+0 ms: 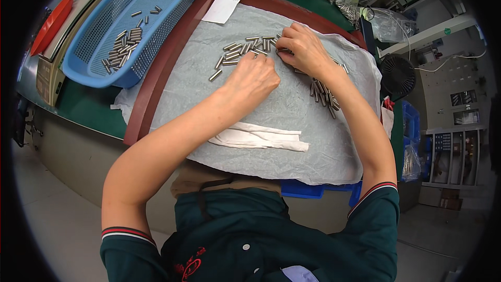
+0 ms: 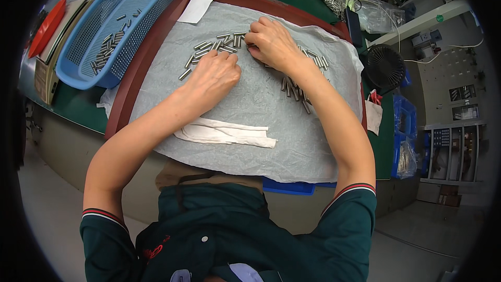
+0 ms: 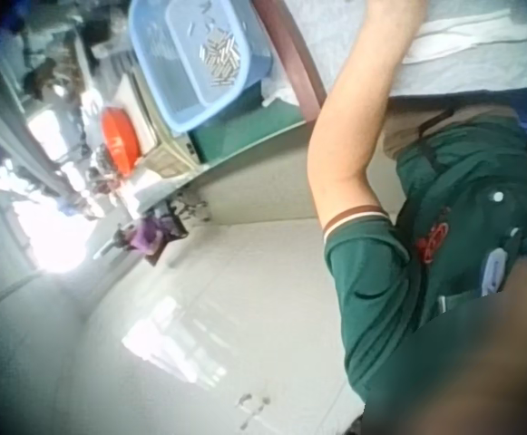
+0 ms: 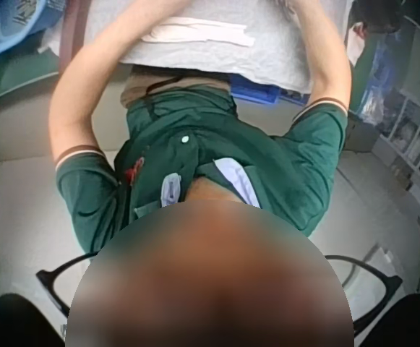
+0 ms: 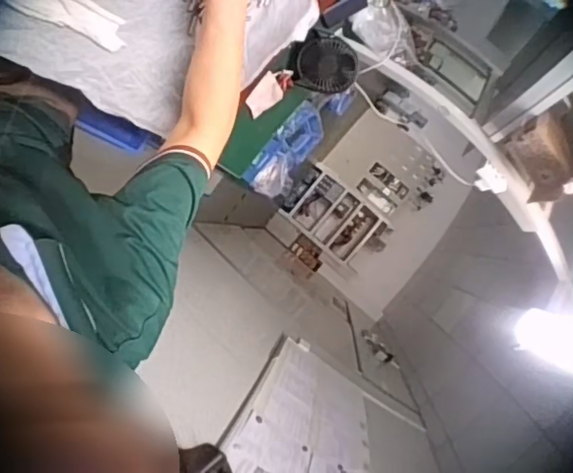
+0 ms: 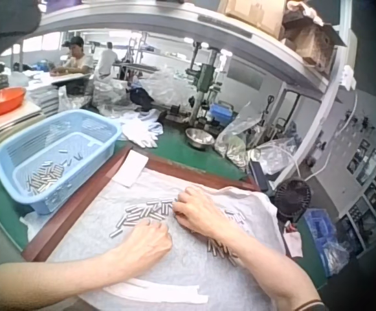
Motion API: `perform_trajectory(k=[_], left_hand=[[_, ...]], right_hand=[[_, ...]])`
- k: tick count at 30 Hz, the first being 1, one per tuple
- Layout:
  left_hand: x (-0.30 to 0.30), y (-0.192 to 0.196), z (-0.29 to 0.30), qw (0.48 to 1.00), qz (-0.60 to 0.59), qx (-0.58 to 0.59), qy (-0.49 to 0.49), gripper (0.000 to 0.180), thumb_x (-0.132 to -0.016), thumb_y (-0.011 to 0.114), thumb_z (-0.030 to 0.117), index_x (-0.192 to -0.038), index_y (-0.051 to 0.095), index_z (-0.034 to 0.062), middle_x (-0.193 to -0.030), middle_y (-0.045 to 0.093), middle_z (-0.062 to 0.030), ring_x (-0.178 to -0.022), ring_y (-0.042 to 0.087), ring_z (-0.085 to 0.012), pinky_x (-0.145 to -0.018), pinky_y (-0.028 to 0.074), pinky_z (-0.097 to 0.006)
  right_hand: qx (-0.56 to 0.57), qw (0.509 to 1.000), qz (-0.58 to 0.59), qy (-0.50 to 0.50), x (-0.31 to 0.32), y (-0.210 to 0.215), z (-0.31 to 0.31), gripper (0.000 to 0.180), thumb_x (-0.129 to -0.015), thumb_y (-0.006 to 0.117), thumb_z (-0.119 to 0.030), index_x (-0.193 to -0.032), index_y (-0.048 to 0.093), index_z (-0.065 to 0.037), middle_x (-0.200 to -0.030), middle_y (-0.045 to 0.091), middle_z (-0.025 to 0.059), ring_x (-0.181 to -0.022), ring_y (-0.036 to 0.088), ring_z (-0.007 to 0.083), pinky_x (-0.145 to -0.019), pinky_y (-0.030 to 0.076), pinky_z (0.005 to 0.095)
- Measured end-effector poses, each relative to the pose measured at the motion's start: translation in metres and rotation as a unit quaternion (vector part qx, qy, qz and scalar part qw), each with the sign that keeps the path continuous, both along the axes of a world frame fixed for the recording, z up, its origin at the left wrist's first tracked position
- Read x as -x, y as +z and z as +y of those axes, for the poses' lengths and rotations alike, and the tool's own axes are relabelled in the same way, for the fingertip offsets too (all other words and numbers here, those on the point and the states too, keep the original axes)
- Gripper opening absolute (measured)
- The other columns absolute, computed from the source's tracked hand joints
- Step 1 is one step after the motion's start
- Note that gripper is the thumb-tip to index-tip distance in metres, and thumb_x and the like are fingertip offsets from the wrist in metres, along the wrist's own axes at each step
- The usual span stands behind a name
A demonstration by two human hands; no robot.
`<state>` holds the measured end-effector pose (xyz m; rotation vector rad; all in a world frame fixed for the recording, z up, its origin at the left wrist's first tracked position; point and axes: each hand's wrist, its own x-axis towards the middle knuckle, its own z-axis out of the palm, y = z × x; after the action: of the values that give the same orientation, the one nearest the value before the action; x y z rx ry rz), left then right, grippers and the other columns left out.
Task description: Sorting and inspecting small cylindrical metal tubes at a factory workbench.
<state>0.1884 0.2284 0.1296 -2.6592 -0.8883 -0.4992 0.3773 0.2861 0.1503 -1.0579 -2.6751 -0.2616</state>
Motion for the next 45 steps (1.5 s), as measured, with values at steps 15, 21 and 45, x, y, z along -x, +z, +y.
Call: perform_trajectory(k=[15,21,45], left_hand=[[0.013,0.011,0.003,1.000,-0.003,0.024,-0.012,0.007,-0.071,0.055,0.003,-0.067,0.060,0.0009,-0.078,0.060,-0.0134,-0.076,0.063,-0.0261,-0.065,0.051,-0.036],[0.014,0.037,0.006,0.988,0.139,0.036,-0.055,0.007,-0.070,0.058,0.003,-0.070,0.065,0.0031,-0.075,0.064,-0.0132,-0.070,0.065,-0.0242,-0.059,0.052,-0.034],[0.026,0.083,-0.036,0.997,0.007,0.022,-0.078,0.007,-0.074,0.057,0.006,-0.077,0.059,0.0002,-0.072,0.059,-0.0113,-0.070,0.060,-0.0281,-0.058,0.043,-0.038]], right_hand=[[0.002,1.000,-0.004,-0.026,0.009,0.014,-0.036,0.010,-0.073,0.066,-0.014,-0.072,0.062,-0.006,-0.084,0.056,0.0052,-0.091,0.051,0.0229,-0.076,0.042,0.0366],[0.003,0.995,-0.084,-0.062,0.005,0.018,-0.070,0.007,-0.072,0.060,-0.009,-0.067,0.062,-0.006,-0.067,0.062,0.0072,-0.078,0.059,0.0249,-0.073,0.044,0.0384],[0.151,0.931,0.326,-0.063,0.028,0.036,-0.174,0.013,-0.073,0.066,-0.006,-0.082,0.059,-0.002,-0.077,0.055,0.0098,-0.073,0.058,0.0259,-0.062,0.046,0.0347]])
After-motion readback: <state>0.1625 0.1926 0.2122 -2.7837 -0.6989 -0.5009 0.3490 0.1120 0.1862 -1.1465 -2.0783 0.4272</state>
